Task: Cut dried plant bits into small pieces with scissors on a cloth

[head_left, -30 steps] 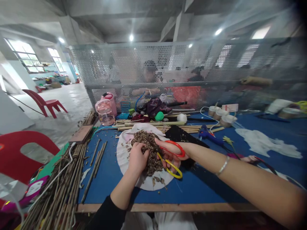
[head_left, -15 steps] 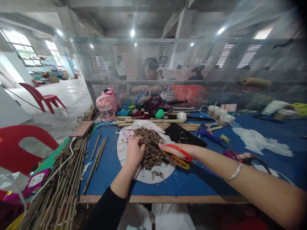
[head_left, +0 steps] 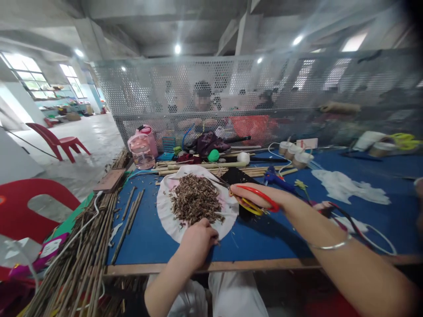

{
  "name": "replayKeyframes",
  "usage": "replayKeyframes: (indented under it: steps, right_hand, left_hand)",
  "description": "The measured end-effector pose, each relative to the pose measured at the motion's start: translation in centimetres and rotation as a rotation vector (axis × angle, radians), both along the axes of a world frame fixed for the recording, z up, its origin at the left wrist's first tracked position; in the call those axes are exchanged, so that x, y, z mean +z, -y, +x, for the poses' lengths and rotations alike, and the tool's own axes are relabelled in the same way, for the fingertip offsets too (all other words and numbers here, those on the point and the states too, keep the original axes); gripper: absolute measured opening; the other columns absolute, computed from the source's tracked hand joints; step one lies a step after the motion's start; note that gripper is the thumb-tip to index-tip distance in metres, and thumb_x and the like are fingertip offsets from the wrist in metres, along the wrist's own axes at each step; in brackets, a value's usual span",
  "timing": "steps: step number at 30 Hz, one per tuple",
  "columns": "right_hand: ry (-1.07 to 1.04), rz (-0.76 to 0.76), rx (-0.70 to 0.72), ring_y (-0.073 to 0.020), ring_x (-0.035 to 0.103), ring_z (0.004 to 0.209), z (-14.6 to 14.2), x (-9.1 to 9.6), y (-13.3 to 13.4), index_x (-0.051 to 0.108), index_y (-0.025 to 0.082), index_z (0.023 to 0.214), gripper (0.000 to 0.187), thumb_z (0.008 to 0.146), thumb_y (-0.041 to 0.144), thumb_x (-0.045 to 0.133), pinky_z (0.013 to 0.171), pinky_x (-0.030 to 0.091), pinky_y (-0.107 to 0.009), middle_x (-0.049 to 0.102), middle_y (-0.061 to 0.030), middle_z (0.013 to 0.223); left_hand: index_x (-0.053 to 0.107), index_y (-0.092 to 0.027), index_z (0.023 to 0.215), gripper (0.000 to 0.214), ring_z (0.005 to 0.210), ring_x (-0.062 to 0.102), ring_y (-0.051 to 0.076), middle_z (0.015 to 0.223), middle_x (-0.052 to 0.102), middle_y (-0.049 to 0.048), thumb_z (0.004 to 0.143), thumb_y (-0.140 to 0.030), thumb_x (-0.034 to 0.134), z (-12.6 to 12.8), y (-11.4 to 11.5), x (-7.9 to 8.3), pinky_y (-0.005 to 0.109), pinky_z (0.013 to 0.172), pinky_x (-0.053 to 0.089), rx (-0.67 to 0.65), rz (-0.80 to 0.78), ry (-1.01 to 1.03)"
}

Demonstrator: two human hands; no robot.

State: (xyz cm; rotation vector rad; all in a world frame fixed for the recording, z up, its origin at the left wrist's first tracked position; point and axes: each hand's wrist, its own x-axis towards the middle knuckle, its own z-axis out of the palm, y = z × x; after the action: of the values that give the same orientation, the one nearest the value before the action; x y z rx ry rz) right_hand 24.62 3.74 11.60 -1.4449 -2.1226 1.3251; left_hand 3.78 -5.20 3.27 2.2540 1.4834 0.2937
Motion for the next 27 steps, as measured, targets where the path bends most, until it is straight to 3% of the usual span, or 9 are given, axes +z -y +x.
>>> replayKeyframes:
  steps: [3,7,11,14,19,21,24,27]
  right_hand:
    - [-0.053,0.147,-0.010,-0.0100,0.041,0.053,-0.8,-2.3,-1.2,0.048,0.018,0.071,0.056,0.081,0.071,0.032,0.052,0.038,-0.022,0.048,0.0027,0.062]
    - [-0.013,0.393,-0.134,-0.0131,0.047,0.060,-2.2,-4.8,-3.2,0.050,0.019,0.077,0.049,0.082,0.066,0.038,0.059,0.041,-0.025,0.051,0.0025,0.064]
    - [-0.017,0.535,-0.336,-0.0200,0.058,0.086,-2.0,-6.9,-4.6,0.054,0.018,0.105,0.044,0.083,0.055,0.046,0.081,0.043,-0.031,0.064,-0.0061,0.095]
    - [-0.015,0.566,-0.446,-0.0220,0.059,0.093,-1.3,-7.8,-4.7,0.053,0.016,0.112,0.048,0.084,0.053,0.046,0.086,0.043,-0.032,0.065,-0.0100,0.103]
    - [0.126,0.607,-0.532,-0.0226,0.060,0.098,-0.2,-7.8,-4.6,0.055,0.016,0.113,0.047,0.084,0.053,0.047,0.087,0.043,-0.030,0.064,-0.0115,0.106]
    - [0.301,0.562,-0.558,-0.0264,0.059,0.100,0.6,-7.7,-5.0,0.055,0.017,0.112,0.050,0.082,0.055,0.048,0.085,0.044,-0.034,0.063,-0.0144,0.107]
    - [0.558,0.416,-0.538,-0.0325,0.059,0.100,2.1,-7.8,-5.4,0.056,0.015,0.112,0.056,0.078,0.059,0.050,0.080,0.044,-0.039,0.062,-0.0195,0.106]
    - [0.700,0.330,-0.494,-0.0338,0.059,0.101,3.5,-7.6,-5.4,0.056,0.016,0.113,0.049,0.076,0.048,0.055,0.078,0.045,-0.040,0.061,-0.0189,0.108]
  left_hand:
    - [0.072,-0.022,0.088,0.019,0.086,0.062,0.019,0.093,0.063,0.0051,0.083,-0.019,0.053,0.5,0.0,-1.1,0.026,0.077,0.046,0.058,-0.024,0.057]
    - [0.071,-0.020,0.089,0.023,0.085,0.062,0.017,0.092,0.063,0.0066,0.085,-0.017,0.049,0.2,0.4,-2.3,0.025,0.078,0.047,0.132,0.011,0.207]
    - [0.070,-0.021,0.092,0.021,0.082,0.062,0.016,0.091,0.065,0.0066,0.086,-0.019,0.050,-1.2,-0.1,-1.6,0.024,0.075,0.049,0.183,0.168,0.389]
    - [0.069,-0.021,0.098,0.022,0.087,0.062,0.018,0.096,0.066,0.0080,0.085,-0.021,0.050,-2.2,-2.4,0.2,0.028,0.080,0.049,0.315,0.349,0.376]
    - [0.066,-0.020,0.107,0.029,0.087,0.062,0.020,0.102,0.067,0.0074,0.079,-0.027,0.059,-3.0,-6.6,3.1,0.031,0.080,0.049,0.285,0.283,0.217]
    - [0.063,-0.021,0.112,0.035,0.084,0.063,0.018,0.105,0.067,0.0065,0.082,-0.037,0.055,-3.9,-7.7,3.9,0.029,0.078,0.049,0.370,0.333,0.244]
    - [0.065,-0.021,0.107,0.034,0.085,0.064,0.020,0.098,0.070,0.0067,0.086,-0.040,0.046,-6.5,-8.8,3.8,0.029,0.078,0.047,0.555,0.317,0.123]
    - [0.067,-0.014,0.099,0.035,0.093,0.064,0.027,0.097,0.070,0.0158,0.085,-0.037,0.045,-9.5,-9.5,1.9,0.033,0.079,0.046,0.665,0.111,-0.197]
